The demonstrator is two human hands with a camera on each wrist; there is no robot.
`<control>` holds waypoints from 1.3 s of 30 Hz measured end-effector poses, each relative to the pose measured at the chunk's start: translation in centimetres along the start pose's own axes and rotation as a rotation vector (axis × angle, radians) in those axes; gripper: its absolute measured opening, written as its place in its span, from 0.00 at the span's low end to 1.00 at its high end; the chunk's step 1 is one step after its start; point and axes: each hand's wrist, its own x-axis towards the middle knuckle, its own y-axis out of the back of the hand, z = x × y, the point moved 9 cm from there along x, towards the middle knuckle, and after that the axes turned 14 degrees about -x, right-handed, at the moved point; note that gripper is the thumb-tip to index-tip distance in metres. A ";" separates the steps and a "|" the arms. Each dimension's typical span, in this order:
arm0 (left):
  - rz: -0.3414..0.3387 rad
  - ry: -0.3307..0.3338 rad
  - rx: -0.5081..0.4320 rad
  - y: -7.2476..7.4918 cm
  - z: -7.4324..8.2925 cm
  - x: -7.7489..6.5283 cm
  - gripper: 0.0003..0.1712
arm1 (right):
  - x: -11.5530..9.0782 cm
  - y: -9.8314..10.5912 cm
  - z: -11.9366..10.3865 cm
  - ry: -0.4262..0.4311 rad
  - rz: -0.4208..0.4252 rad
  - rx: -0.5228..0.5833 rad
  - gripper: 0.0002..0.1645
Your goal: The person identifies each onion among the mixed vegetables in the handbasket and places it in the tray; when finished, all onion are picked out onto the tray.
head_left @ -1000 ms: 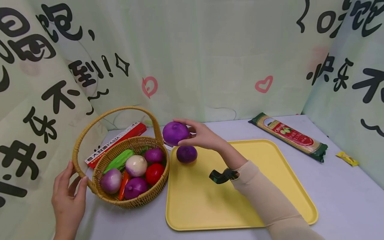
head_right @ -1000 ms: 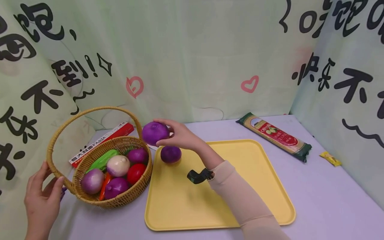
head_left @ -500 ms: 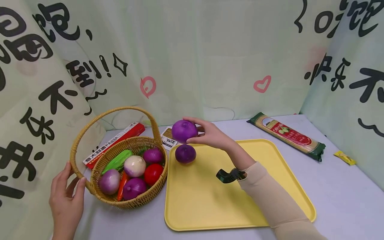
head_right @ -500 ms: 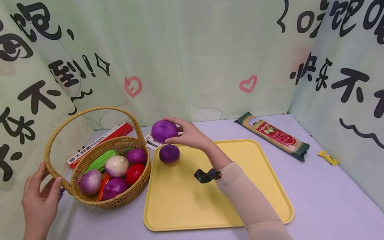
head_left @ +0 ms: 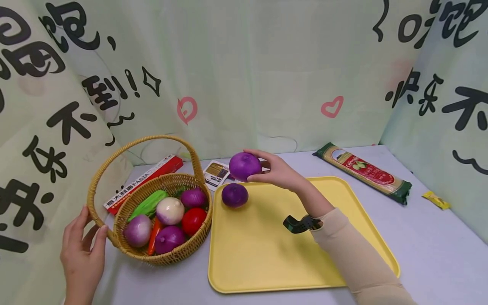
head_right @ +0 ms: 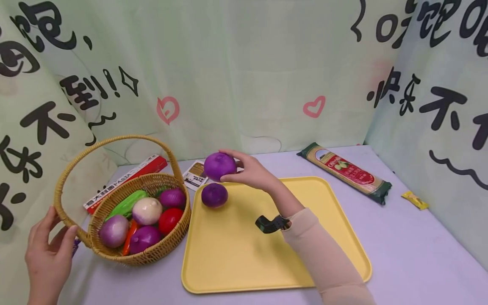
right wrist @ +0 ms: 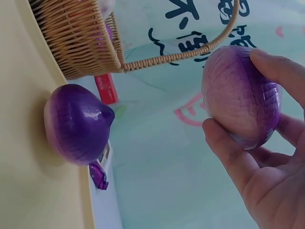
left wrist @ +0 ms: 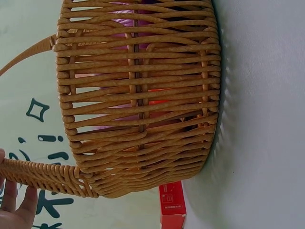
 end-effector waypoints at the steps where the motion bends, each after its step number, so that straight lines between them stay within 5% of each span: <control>1: 0.000 0.001 -0.002 0.0 0.0 0.0 0.42 | -0.1 0.1 0.1 -0.003 0.004 -0.002 0.44; 39: 0.008 0.004 0.005 0.1 -0.3 0.0 0.43 | -2.0 1.9 4.8 -0.085 0.044 0.043 0.45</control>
